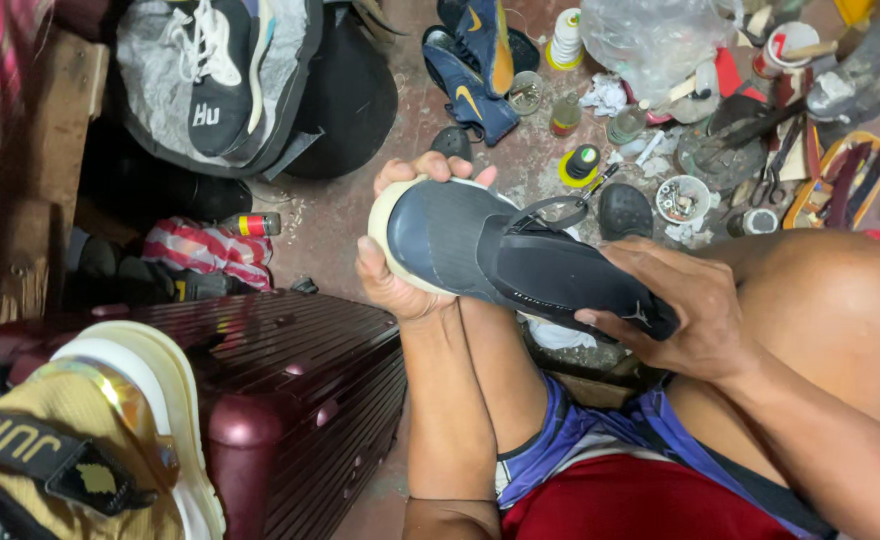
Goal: The person cleans a black sneaker using a white cloth, wiping the upper, sole, and heel. They then pick up a second black sneaker and repeat the wiping process on its upper and sole.
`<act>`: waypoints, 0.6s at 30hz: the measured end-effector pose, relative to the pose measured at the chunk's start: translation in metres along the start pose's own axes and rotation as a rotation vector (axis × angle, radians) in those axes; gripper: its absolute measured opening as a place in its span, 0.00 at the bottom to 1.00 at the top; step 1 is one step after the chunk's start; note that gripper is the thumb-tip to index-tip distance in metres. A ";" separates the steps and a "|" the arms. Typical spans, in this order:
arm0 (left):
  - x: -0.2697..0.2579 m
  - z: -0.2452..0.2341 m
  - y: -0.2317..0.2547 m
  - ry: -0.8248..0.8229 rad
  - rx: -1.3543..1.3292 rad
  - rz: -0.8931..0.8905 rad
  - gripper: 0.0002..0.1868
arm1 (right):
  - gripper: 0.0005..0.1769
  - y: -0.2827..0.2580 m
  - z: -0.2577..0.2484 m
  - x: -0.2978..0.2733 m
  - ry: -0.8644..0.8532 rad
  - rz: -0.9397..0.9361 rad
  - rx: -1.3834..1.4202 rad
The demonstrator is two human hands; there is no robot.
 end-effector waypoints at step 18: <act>-0.002 0.001 -0.016 0.087 0.141 -0.097 0.40 | 0.26 0.018 0.002 -0.017 0.069 0.081 0.081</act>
Point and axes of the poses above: each hand's wrist, its own x-axis towards the middle knuckle, its own z-axis out of the palm, y = z × x, the point moved 10 cm from there along x, towards the middle knuckle, and after that the axes turned 9 degrees about -y, right-handed, at the moved point
